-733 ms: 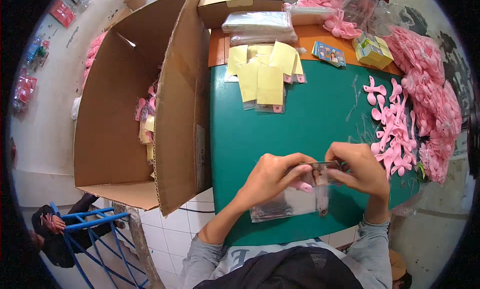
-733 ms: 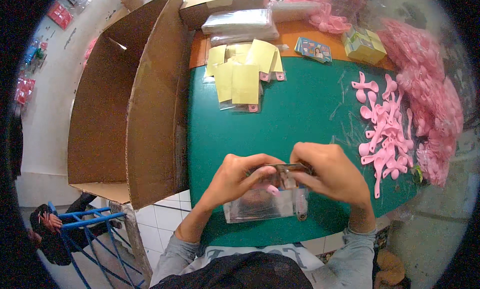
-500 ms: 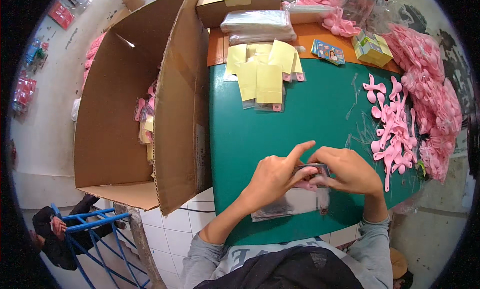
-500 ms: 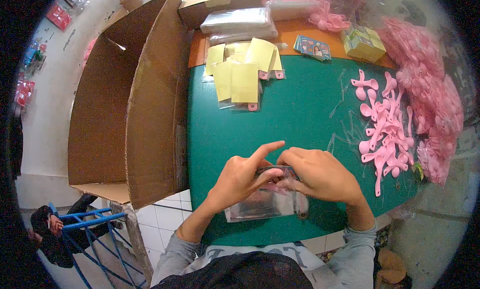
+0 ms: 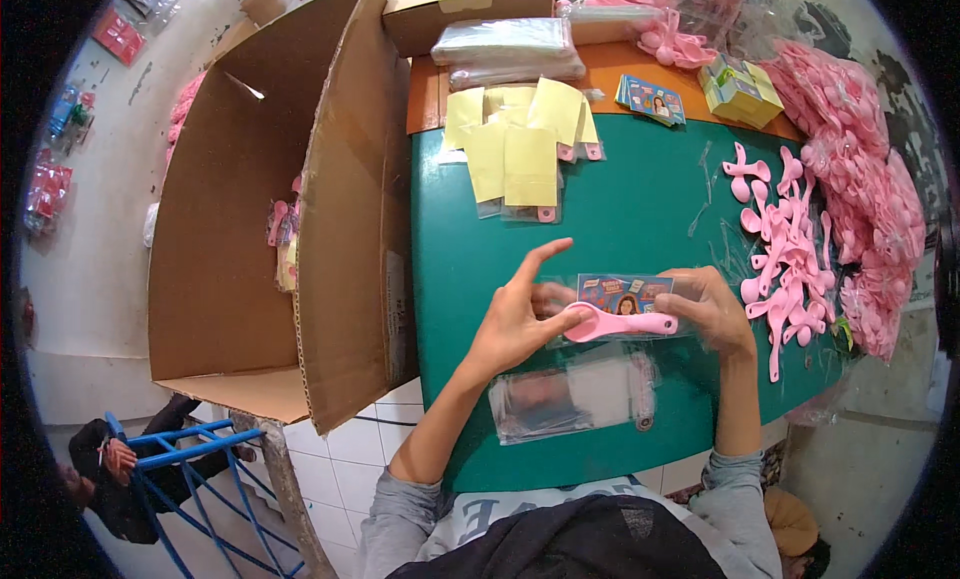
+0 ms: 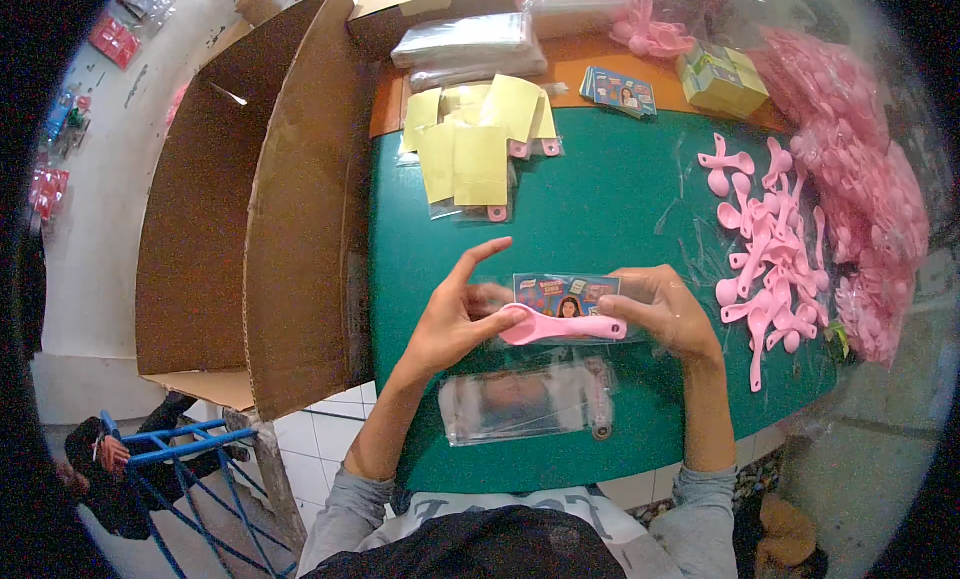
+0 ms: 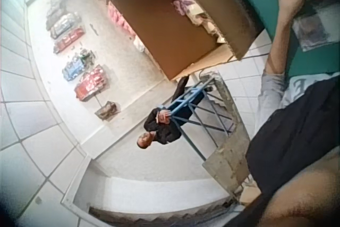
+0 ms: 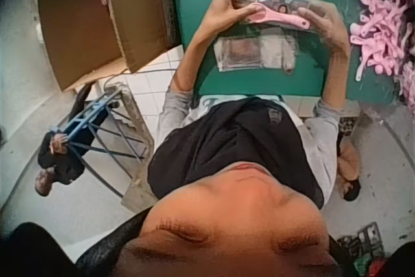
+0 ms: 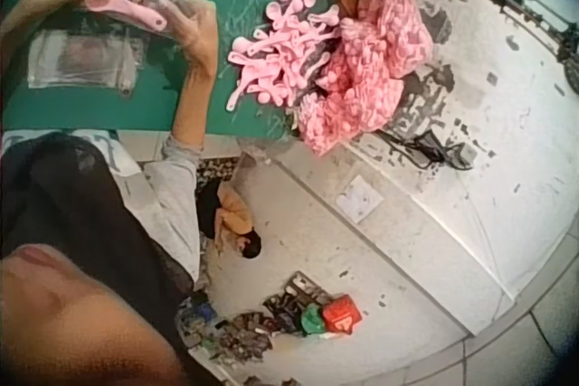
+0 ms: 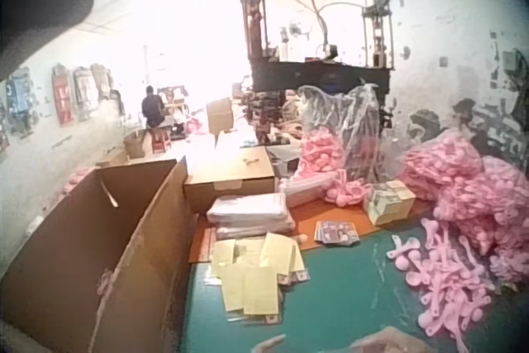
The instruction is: Packaging pink plastic spoons into plastic bags with labels and backing cards.
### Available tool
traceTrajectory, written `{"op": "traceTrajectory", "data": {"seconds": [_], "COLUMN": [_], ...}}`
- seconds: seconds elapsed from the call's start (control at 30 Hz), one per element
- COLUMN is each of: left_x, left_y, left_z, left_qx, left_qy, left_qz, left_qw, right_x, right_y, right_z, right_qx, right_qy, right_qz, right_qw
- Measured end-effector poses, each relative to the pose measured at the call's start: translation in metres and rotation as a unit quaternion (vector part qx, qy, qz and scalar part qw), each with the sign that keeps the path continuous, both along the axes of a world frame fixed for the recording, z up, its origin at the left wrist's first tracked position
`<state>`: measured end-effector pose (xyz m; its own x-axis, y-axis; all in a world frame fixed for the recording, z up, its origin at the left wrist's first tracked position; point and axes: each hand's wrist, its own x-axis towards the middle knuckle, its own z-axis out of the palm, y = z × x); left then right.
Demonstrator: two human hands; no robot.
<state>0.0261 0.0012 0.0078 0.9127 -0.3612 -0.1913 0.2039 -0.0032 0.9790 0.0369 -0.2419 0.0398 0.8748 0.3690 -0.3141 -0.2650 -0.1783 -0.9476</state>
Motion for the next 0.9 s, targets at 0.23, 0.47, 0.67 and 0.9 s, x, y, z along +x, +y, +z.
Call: {"op": "traceTrajectory", "data": {"seconds": [0.23,0.47,0.67,0.9], "left_x": [-0.002,0.002,0.002,-0.009], "left_y": [-0.010,0.000,0.001,-0.003], "left_z": [-0.004,-0.003,-0.008,-0.010], "left_qx": [-0.094,-0.152,-0.178,-0.091], "left_qy": [-0.003,0.045,0.076,0.130], "left_qz": [-0.010,0.053,0.032,-0.048], "left_qw": [0.996,0.986,0.981,0.986], "right_x": [-0.002,-0.002,-0.003,-0.020], "right_y": [-0.005,-0.007,-0.004,0.027], "right_z": [-0.028,0.002,-0.001,-0.003], "right_qx": [0.018,0.127,0.101,-0.269], "right_qy": [-0.016,0.043,0.037,-0.455], "right_qz": [-0.066,-0.001,0.052,-0.028], "right_qw": [0.998,0.991,0.993,0.848]}}
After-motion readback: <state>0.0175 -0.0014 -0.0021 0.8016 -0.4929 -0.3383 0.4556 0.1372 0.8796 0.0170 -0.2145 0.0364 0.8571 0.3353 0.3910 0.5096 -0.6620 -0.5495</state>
